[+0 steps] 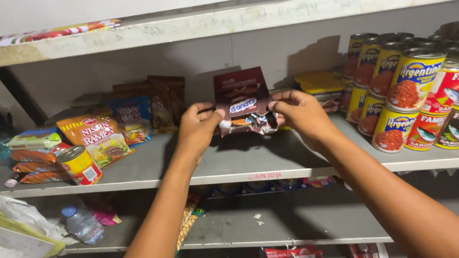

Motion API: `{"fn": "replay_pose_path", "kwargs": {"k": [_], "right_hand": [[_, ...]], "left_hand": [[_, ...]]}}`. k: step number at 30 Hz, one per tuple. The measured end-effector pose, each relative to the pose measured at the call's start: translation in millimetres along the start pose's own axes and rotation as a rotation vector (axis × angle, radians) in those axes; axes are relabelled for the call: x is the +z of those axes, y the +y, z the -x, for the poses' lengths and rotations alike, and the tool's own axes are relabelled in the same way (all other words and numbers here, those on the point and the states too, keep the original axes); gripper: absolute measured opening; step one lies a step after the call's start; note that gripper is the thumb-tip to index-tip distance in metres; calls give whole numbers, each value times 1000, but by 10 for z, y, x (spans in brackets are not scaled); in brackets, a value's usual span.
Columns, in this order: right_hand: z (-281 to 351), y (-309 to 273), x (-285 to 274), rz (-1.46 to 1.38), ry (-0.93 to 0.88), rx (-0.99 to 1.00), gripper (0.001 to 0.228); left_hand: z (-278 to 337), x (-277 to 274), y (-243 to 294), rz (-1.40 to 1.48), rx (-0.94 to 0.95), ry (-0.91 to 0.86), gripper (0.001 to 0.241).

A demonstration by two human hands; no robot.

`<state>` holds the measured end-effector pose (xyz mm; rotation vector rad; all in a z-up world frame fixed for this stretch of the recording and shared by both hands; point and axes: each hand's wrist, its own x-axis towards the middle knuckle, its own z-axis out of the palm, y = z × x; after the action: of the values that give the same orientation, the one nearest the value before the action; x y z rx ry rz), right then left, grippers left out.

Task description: Organizing various canned goods and snack packages on a grocery shelf.

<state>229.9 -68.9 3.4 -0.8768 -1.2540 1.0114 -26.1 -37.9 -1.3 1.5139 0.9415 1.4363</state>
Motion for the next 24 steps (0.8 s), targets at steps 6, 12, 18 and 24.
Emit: {"fn": "replay_pose_path", "kwargs": {"k": [6,12,18,24], "right_hand": [[-33,-3,-235,56,36,-23,22],[-63,-9,-406,144,52,-62,24],[-116,-38,-511,187,81,-44,28],[-210,-79,-600,275,152,-56,28]], "left_hand": [[-110,258,-71,92,5,-46,47],[-197,445,-134,76,29,-55,46],[-283,591,-124,5,34,-64,45],[-442,728,-87,4,71,-40,45]]}}
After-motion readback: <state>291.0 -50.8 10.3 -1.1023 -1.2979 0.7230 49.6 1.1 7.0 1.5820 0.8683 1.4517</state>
